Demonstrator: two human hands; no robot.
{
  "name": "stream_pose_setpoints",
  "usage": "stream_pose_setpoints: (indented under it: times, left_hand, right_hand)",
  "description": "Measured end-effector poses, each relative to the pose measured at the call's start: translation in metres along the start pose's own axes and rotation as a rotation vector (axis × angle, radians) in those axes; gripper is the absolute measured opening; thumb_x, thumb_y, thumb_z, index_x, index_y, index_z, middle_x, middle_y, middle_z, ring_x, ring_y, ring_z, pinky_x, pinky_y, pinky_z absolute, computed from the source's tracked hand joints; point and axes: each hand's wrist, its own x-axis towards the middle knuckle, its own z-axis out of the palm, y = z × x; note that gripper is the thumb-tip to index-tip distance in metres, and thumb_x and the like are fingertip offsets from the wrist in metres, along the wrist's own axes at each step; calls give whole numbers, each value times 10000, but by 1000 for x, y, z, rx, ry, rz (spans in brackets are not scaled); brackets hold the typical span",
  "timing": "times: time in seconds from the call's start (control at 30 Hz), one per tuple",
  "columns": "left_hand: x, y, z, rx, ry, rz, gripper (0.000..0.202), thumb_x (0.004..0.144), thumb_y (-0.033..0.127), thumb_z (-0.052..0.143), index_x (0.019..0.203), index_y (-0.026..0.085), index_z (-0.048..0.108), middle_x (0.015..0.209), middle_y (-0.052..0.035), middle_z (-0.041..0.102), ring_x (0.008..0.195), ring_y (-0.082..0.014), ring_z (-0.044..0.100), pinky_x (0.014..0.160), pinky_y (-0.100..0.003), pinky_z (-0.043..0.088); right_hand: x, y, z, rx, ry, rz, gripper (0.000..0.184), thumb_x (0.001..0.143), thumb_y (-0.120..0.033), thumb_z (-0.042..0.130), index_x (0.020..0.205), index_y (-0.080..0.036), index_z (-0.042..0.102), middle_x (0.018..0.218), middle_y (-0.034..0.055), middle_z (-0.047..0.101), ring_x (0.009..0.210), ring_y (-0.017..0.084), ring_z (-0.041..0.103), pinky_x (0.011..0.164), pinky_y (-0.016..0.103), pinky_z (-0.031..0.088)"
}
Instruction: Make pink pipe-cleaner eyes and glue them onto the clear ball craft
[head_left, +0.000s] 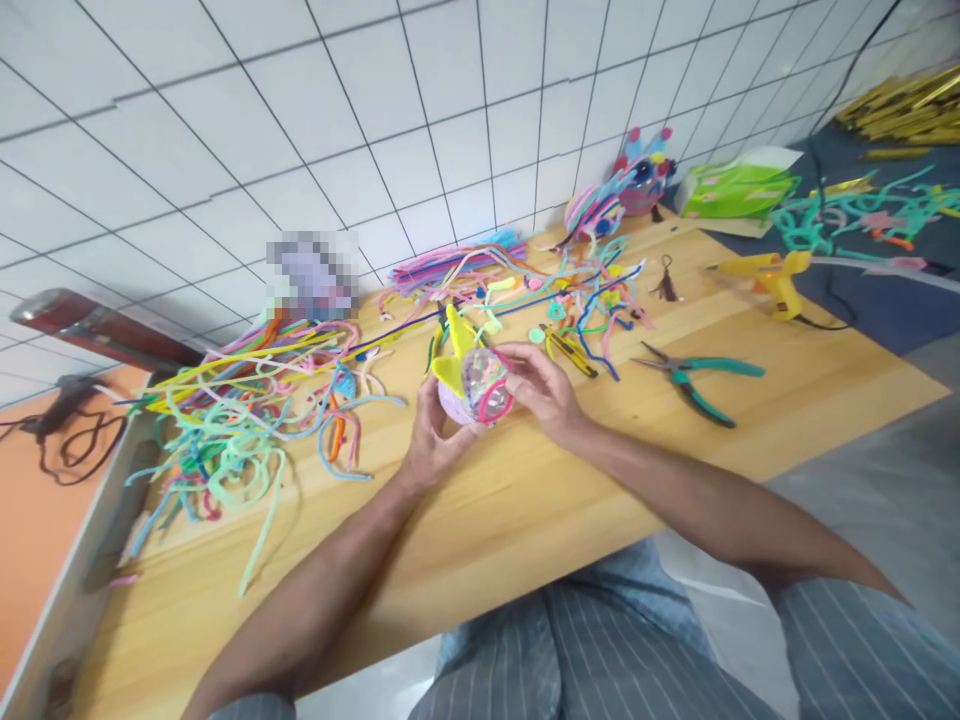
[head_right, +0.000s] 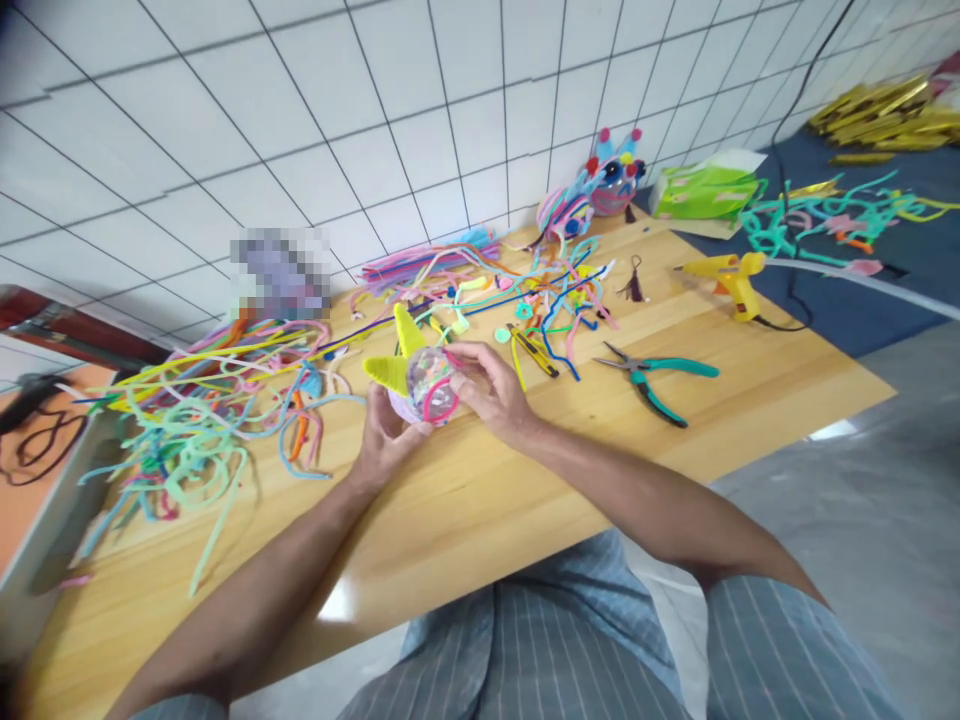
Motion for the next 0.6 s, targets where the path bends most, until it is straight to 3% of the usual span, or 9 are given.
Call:
stream_pose_setpoints:
  times: [0.2,0.6]
  left_hand:
    - [5,15,1,-22,-62,-83,705,892,514,958,1461,260,629,1454,-136,735,1412,-300,715,1246,-465,566]
    - [10,20,4,-59,-77,-105,865,878,525,971,1589,289,539,1572,-156,693,1450,-323,711,1252,-474,568]
  right_hand:
    - [-4,-7,2,-97,52,-92,572,1032,-649,716,1456,-270,653,1445,132,757,1342,322,724,1193,532,587]
    - [-4,-8,2,-178,62,-194,489,1073,-577,690,1441,-262,626,1457,148,737,1361,309,710,1166,527,602]
